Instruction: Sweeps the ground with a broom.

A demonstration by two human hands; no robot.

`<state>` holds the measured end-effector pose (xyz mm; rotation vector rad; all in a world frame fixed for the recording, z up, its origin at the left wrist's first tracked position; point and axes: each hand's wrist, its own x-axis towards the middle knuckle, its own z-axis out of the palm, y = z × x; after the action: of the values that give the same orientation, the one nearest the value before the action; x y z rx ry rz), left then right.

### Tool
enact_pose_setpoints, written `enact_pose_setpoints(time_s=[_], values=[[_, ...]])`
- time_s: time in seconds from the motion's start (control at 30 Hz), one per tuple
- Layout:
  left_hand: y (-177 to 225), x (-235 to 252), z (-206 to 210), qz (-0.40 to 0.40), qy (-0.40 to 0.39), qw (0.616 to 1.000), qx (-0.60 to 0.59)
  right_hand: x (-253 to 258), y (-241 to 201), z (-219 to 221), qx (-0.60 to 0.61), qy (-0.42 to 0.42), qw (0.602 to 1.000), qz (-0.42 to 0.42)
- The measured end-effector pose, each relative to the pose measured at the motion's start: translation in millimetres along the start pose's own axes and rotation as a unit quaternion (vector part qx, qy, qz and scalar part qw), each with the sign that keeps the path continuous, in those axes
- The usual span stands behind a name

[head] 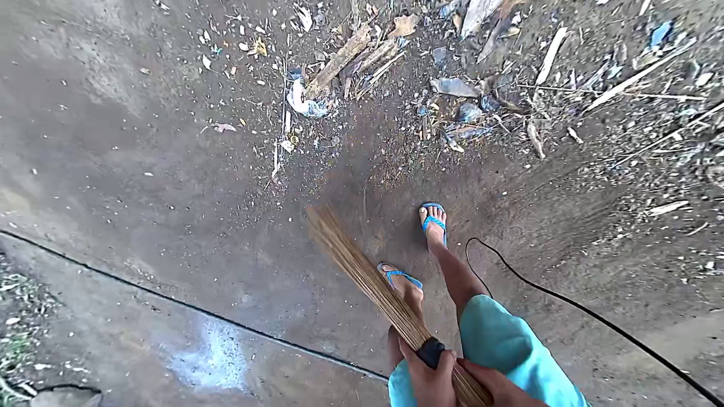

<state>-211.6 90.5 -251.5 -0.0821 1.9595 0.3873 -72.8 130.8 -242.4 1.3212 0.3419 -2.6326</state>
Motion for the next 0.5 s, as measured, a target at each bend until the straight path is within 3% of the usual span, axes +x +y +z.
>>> enact_pose_setpoints(time_s=[0.07, 0.2, 0.33, 0.4, 0.5], values=[[-3, 12, 25, -0.024, -0.011, 0.999, -0.017, 0, -7, -21, 0.028, 0.021, 0.999, 0.02], [15, 40, 113, 0.027, -0.236, 0.971, -0.032, -32, -4, -53, 0.02, 0.281, 0.958, -0.056], [62, 37, 171, 0.067, -0.403, 0.912, -0.032, -60, -29, -63, 0.006, 0.426, 0.899, -0.106], [79, 43, 172, 0.082, -0.435, 0.896, -0.032, -52, -33, -57, -0.018, 0.453, 0.881, -0.134], [80, 41, 129, 0.115, -0.404, 0.907, -0.035, -38, -27, -33, -0.058, 0.408, 0.897, -0.159]])
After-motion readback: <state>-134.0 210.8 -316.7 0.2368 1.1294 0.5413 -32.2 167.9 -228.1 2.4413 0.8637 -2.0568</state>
